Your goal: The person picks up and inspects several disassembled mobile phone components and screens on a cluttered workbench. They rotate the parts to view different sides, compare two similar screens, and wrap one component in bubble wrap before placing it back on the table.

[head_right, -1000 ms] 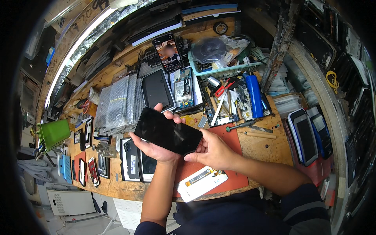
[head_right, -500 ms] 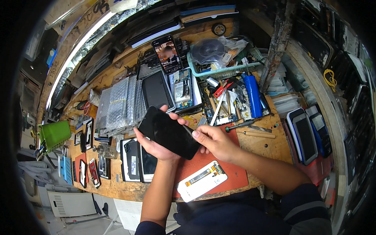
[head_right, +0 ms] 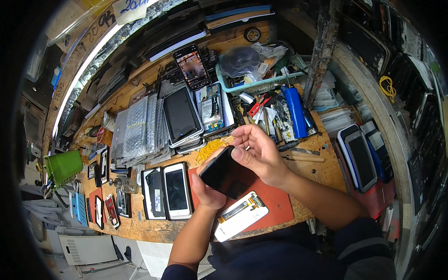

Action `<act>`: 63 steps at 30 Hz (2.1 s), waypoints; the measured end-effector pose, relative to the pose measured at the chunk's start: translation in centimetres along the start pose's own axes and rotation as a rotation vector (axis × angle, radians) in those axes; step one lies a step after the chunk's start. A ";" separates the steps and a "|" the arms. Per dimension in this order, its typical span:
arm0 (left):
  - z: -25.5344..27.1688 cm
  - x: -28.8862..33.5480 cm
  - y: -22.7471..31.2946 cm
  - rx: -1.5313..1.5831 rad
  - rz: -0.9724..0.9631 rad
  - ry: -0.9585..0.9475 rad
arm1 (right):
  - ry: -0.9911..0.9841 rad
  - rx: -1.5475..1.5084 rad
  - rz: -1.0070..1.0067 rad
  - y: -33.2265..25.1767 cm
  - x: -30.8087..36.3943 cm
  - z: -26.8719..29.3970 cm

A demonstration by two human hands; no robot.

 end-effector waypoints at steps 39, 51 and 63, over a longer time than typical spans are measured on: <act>5.6 -1.5 2.5 0.749 -0.174 0.360 | -0.141 0.461 0.096 2.4 0.6 -2.5; 7.1 -1.7 0.6 0.813 -0.070 0.468 | -0.072 0.295 0.128 1.7 0.9 -2.2; 3.8 -1.4 -1.5 0.766 0.172 0.296 | -0.043 -0.019 -0.091 3.9 -0.4 -0.6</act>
Point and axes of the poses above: each hand's wrist, its own x-axis away from the middle knuckle, its own z-axis out of the back of the hand, y = z × x, the point moved 10 cm from there along -x, towards the middle knuckle, and after that the axes turned 7 degrees about y, right-handed, at the moved point
